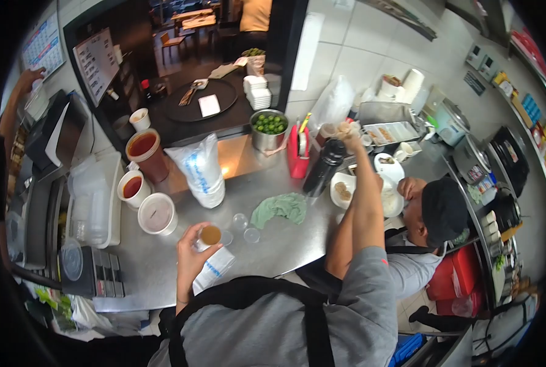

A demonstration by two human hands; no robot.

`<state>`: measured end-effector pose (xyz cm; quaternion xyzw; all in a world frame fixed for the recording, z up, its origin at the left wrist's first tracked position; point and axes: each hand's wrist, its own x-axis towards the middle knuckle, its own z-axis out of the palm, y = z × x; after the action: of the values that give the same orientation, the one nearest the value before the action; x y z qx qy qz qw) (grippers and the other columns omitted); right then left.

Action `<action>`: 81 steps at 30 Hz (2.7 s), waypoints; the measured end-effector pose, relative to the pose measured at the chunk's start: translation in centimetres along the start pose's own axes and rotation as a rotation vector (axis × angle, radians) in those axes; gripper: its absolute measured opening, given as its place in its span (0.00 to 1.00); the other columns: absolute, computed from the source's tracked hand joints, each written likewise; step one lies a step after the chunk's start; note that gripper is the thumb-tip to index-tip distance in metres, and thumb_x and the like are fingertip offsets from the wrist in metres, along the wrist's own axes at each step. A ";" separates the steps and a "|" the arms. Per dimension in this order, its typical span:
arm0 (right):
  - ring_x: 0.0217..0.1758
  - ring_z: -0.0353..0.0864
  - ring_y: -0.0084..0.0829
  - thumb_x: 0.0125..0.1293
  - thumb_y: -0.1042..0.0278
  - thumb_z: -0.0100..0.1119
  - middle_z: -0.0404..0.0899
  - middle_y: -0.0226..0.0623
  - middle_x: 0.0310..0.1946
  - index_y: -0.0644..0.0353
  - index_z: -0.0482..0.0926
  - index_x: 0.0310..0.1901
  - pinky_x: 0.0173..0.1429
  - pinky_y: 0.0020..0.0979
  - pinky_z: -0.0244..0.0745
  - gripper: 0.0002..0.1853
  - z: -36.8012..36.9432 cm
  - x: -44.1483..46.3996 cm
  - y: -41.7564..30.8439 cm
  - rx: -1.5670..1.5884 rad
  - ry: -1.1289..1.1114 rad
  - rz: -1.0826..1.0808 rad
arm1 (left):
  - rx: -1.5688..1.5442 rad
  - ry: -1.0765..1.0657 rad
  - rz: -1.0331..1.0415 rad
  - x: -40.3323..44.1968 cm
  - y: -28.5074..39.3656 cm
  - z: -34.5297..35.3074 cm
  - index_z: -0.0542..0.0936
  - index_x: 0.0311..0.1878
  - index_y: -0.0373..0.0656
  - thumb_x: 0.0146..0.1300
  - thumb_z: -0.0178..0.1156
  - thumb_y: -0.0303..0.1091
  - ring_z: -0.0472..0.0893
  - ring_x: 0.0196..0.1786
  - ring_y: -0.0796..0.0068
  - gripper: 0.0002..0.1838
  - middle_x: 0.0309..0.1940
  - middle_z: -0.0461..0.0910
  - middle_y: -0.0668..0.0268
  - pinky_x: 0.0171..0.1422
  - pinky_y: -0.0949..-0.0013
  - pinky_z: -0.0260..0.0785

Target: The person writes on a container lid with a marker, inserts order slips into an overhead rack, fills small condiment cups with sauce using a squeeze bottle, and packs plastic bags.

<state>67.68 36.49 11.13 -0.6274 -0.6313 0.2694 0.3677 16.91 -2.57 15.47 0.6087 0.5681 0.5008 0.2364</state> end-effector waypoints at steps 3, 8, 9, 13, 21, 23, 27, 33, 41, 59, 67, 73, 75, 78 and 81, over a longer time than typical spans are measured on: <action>0.47 0.79 0.46 0.56 0.50 0.62 0.80 0.52 0.43 0.67 0.76 0.50 0.49 0.41 0.72 0.28 -4.1 4.4 -1.6 -0.273 0.240 -0.056 | -0.036 -0.053 -0.042 0.3 -0.3 0.3 0.78 0.48 0.42 0.40 0.74 0.29 0.77 0.45 0.65 0.27 0.43 0.79 0.63 0.46 0.65 0.69; 0.31 0.76 0.20 0.70 0.52 0.47 0.81 0.35 0.35 0.65 0.79 0.45 0.34 0.24 0.72 0.22 0.8 -15.9 -22.6 0.631 -0.016 -0.258 | -0.061 -0.168 0.025 0.8 -0.8 2.1 0.80 0.48 0.47 0.38 0.74 0.30 0.68 0.58 0.60 0.27 0.52 0.74 0.63 0.62 0.60 0.61; 0.26 0.77 0.21 0.70 0.53 0.46 0.81 0.34 0.32 0.66 0.80 0.43 0.31 0.24 0.73 0.22 3.2 -18.7 -22.9 0.571 -0.286 -0.391 | -0.057 -0.182 0.020 0.8 -1.0 2.3 0.80 0.48 0.47 0.38 0.74 0.30 0.68 0.58 0.60 0.27 0.52 0.74 0.63 0.62 0.60 0.61; 0.28 0.80 0.23 0.69 0.53 0.49 0.82 0.35 0.36 0.65 0.79 0.45 0.34 0.25 0.77 0.20 15.4 -28.6 -20.3 0.553 -0.839 0.020 | 0.009 -0.216 0.035 0.7 -1.7 3.1 0.80 0.49 0.50 0.38 0.74 0.31 0.66 0.60 0.58 0.28 0.56 0.71 0.63 0.63 0.57 0.59; 0.30 0.81 0.24 0.64 0.61 0.60 0.80 0.36 0.29 0.65 0.78 0.40 0.36 0.24 0.79 0.13 20.9 -34.9 -17.1 1.061 -0.780 0.533 | 0.093 -0.362 0.070 0.0 -3.6 3.6 0.80 0.51 0.49 0.34 0.76 0.30 0.67 0.63 0.60 0.33 0.58 0.70 0.64 0.63 0.57 0.60; 0.31 0.82 0.25 0.64 0.61 0.60 0.80 0.36 0.28 0.65 0.78 0.39 0.37 0.24 0.79 0.13 20.6 -35.3 -17.2 1.084 -0.745 0.548 | -0.275 -0.262 -0.113 -0.3 -3.3 3.3 0.78 0.52 0.46 0.49 0.70 0.35 0.67 0.64 0.63 0.24 0.60 0.68 0.63 0.62 0.57 0.62; 0.31 0.83 0.28 0.65 0.64 0.58 0.80 0.36 0.28 0.65 0.78 0.36 0.39 0.28 0.81 0.11 19.6 -35.5 -17.1 1.142 -0.676 0.551 | -1.124 -0.042 -0.611 -1.1 -7.4 1.9 0.75 0.55 0.41 0.65 0.57 0.43 0.73 0.60 0.64 0.20 0.58 0.71 0.58 0.57 0.60 0.68; 0.32 0.84 0.30 0.66 0.63 0.57 0.81 0.38 0.30 0.66 0.78 0.38 0.40 0.27 0.81 0.12 20.0 -35.9 -17.4 1.071 -0.672 0.544 | -1.023 -0.429 -0.712 -3.4 -8.3 5.1 0.73 0.52 0.31 0.71 0.44 0.49 0.81 0.46 0.64 0.26 0.42 0.80 0.55 0.47 0.65 0.76; 0.33 0.84 0.29 0.67 0.60 0.56 0.81 0.39 0.31 0.67 0.78 0.40 0.39 0.26 0.81 0.15 20.6 -36.4 -16.9 0.902 -0.655 0.444 | -0.785 -0.390 -0.627 -2.4 -6.9 6.5 0.78 0.44 0.31 0.67 0.54 0.40 0.82 0.36 0.74 0.17 0.36 0.82 0.60 0.40 0.71 0.77; 0.30 0.79 0.23 0.69 0.66 0.51 0.79 0.37 0.37 0.65 0.73 0.49 0.25 0.22 0.71 0.13 23.9 -37.6 -14.8 0.659 -0.668 0.224 | -0.654 -0.336 -0.632 -3.9 -8.7 8.7 0.77 0.32 0.44 0.63 0.60 0.41 0.71 0.28 0.89 0.11 0.26 0.77 0.75 0.32 0.81 0.60; 0.27 0.79 0.22 0.65 0.68 0.56 0.79 0.38 0.35 0.65 0.72 0.50 0.31 0.24 0.75 0.15 23.6 -38.4 -14.7 0.638 -0.594 0.106 | -0.521 -0.237 -0.535 -4.4 -8.4 9.4 0.78 0.31 0.40 0.64 0.59 0.41 0.66 0.25 0.89 0.14 0.21 0.73 0.75 0.28 0.79 0.55; 0.26 0.79 0.22 0.62 0.71 0.58 0.79 0.35 0.32 0.64 0.72 0.51 0.31 0.25 0.75 0.16 23.5 -38.6 -14.7 0.564 -0.566 0.090 | -0.339 -0.260 -0.410 -4.4 -8.1 9.5 0.78 0.33 0.37 0.64 0.59 0.42 0.63 0.22 0.86 0.15 0.16 0.71 0.72 0.25 0.76 0.55; 0.26 0.79 0.22 0.62 0.71 0.59 0.79 0.35 0.31 0.64 0.72 0.50 0.31 0.25 0.75 0.16 23.4 -38.8 -14.6 0.536 -0.548 0.089 | -0.251 -0.355 -0.444 -3.6 -7.4 8.6 0.78 0.35 0.37 0.63 0.59 0.42 0.67 0.24 0.81 0.15 0.19 0.73 0.68 0.28 0.73 0.59; 0.26 0.80 0.22 0.60 0.72 0.61 0.79 0.36 0.30 0.63 0.73 0.49 0.31 0.26 0.75 0.16 22.7 -39.0 -14.3 0.604 -0.515 0.155 | 0.030 -0.394 -0.357 -2.8 -7.9 7.4 0.78 0.42 0.38 0.61 0.61 0.41 0.70 0.36 0.68 0.15 0.33 0.74 0.60 0.40 0.66 0.63; 0.31 0.79 0.25 0.61 0.73 0.60 0.78 0.40 0.35 0.57 0.74 0.51 0.36 0.26 0.77 0.16 24.7 -39.2 -10.6 0.359 -0.550 0.239 | 0.397 -0.259 -0.097 -2.2 -9.5 5.8 0.75 0.54 0.41 0.56 0.64 0.38 0.70 0.55 0.51 0.22 0.53 0.72 0.51 0.58 0.57 0.64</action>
<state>39.28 -0.09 0.21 -0.5260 -0.5715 0.5762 0.2543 17.98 -0.66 4.36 0.6743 0.6491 0.2851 0.2067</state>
